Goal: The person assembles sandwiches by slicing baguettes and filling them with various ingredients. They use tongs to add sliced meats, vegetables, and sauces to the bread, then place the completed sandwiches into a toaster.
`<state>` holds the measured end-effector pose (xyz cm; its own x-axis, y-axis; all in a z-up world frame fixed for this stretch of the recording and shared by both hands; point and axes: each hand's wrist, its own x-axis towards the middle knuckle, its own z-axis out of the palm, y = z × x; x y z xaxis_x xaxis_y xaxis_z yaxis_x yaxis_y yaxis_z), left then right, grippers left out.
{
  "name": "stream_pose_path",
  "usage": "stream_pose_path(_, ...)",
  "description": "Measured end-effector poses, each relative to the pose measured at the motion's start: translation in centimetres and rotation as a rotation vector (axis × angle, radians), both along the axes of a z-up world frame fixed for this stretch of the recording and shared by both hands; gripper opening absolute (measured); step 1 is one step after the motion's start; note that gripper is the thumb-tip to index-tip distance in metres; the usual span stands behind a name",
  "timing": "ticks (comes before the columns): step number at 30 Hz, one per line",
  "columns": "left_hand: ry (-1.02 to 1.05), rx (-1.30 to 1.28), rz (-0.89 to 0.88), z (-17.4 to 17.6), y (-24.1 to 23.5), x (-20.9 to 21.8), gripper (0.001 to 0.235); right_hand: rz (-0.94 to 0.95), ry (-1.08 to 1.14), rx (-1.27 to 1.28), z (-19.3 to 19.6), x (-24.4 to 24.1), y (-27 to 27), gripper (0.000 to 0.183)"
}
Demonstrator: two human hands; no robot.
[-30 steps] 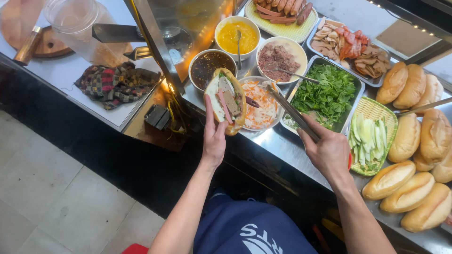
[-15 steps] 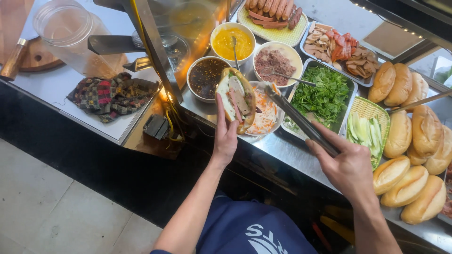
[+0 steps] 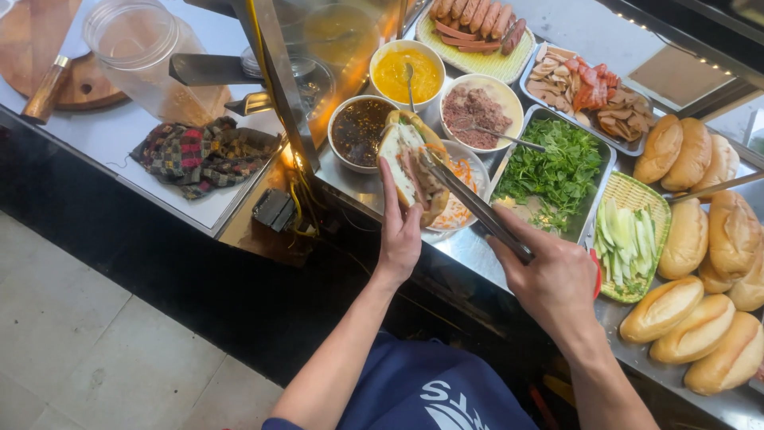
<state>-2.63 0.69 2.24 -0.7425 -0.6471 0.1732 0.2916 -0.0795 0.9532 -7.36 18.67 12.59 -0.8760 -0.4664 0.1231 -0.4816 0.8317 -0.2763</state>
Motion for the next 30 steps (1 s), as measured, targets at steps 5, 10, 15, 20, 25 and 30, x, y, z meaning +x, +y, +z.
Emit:
stream_pose_path(5,0.015,0.088,-0.004,0.5,0.0,0.0,0.085,-0.008,-0.088,0.04,2.3,1.5,1.6,0.052)
stream_pose_path(10,0.03,0.158,-0.028,1.1,1.2,0.1,0.085,-0.024,-0.087,0.112,2.2,0.9,1.8,0.049)
stream_pose_path(15,-0.014,-0.016,-0.104,0.0,2.3,0.6,0.081,-0.023,-0.113,-0.138,3.8,-0.2,0.9,0.052)
stream_pose_path(20,-0.054,-0.022,-0.152,1.4,3.0,1.4,0.08,0.007,-0.091,-0.154,3.5,-1.3,0.7,0.044)
stream_pose_path(25,-0.042,0.015,-0.077,0.2,2.1,1.1,0.084,-0.073,-0.216,-0.207,4.9,0.0,1.3,0.046)
stream_pose_path(30,-0.047,0.129,-0.008,0.9,2.0,0.8,0.085,-0.125,-0.255,-0.217,3.7,1.4,2.4,0.052)
